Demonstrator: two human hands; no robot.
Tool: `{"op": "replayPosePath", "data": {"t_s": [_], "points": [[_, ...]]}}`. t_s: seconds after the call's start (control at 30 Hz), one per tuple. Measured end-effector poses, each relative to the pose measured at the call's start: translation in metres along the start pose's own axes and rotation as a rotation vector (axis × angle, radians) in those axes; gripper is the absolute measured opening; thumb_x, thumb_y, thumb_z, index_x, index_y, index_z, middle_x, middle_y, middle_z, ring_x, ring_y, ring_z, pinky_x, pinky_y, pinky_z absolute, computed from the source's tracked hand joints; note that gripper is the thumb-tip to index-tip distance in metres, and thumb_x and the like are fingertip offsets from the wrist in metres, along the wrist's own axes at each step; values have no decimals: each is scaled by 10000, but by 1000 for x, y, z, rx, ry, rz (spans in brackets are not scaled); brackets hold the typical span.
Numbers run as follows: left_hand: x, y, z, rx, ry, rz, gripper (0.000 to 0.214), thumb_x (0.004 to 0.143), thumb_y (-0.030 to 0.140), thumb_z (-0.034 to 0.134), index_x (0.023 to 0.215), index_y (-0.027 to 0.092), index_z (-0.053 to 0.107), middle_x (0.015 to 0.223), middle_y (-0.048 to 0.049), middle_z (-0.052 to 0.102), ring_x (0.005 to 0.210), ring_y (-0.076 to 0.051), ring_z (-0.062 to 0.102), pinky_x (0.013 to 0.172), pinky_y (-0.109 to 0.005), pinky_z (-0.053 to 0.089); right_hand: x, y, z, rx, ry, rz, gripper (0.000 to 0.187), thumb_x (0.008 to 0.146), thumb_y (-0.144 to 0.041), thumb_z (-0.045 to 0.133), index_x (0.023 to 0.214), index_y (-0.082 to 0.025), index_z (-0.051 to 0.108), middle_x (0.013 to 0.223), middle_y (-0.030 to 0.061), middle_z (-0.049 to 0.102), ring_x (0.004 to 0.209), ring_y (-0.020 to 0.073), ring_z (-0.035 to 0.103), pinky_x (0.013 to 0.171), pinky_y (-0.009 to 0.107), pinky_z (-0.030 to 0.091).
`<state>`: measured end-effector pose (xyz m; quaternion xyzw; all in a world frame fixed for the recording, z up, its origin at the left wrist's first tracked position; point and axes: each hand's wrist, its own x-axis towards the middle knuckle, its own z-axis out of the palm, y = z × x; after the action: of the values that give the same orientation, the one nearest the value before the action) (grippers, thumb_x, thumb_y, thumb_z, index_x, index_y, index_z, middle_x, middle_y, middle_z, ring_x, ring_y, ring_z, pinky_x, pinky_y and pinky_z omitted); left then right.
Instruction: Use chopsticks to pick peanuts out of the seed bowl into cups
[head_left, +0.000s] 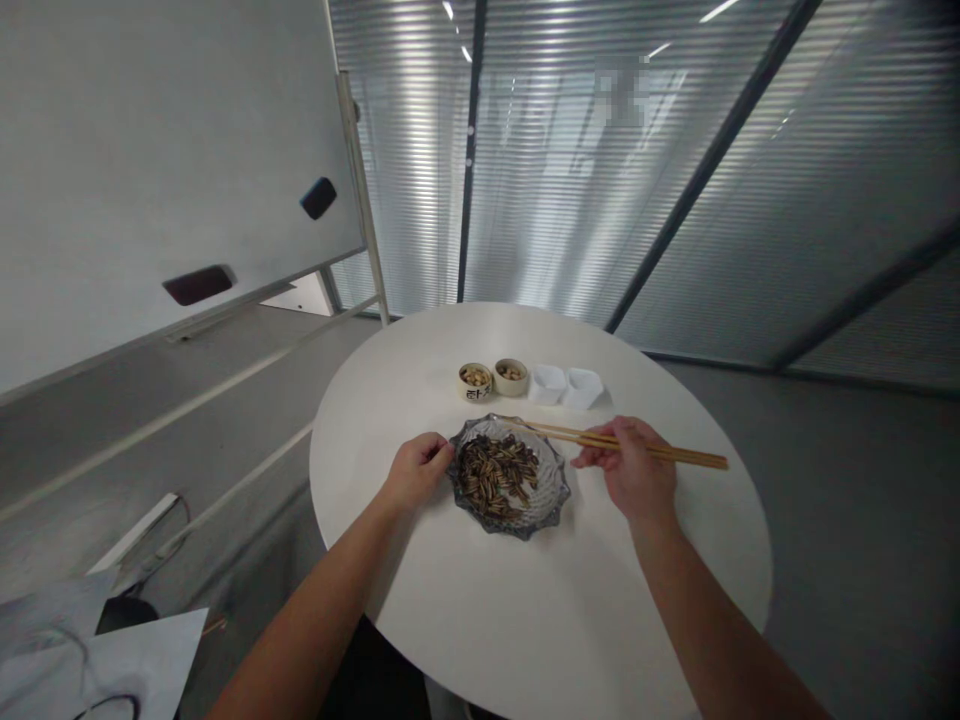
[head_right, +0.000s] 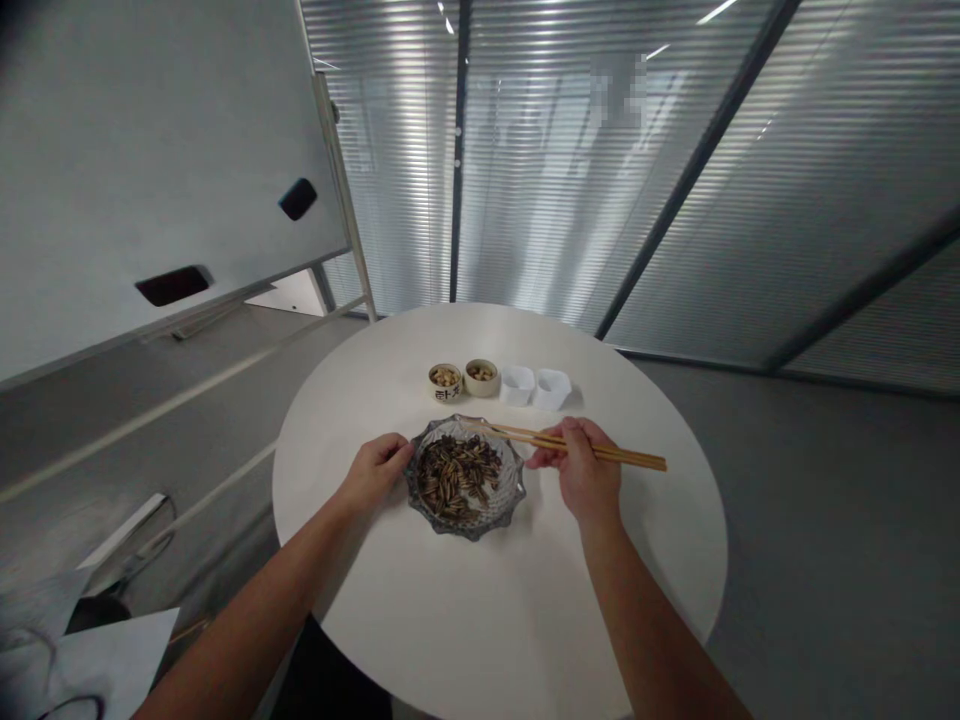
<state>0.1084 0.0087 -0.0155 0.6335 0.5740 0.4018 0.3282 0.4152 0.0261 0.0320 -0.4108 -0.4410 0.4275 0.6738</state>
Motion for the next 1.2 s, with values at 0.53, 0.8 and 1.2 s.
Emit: {"op": "replayPosePath", "data": {"t_s": [0.53,0.8,1.2], "points": [[1,6,6,1,-3,-17,353,914,462,533,732,174,626,660,10,550,659,-141,493,624,-259,365,-20,3,-27,-39,-166,-50,363,909,-503,667,757,-177,713,625,49,705,444,184,654,444,308,553],[2,0,9,-28,3,-21,347,914,461,543,741,175,634,655,11,553,645,-139,488,601,-255,360,-35,9,-25,-179,-321,-81,311,996,-426,591,816,-194,695,607,34,696,508,179,650,546,313,535],[4,-3,9,-23,0,-7,350,920,464,539,740,180,636,663,13,554,658,-139,498,610,-250,372,-42,3,-22,-294,-372,-179,335,1037,-416,515,838,-204,681,614,26,684,545,178,650,606,318,539]]}}
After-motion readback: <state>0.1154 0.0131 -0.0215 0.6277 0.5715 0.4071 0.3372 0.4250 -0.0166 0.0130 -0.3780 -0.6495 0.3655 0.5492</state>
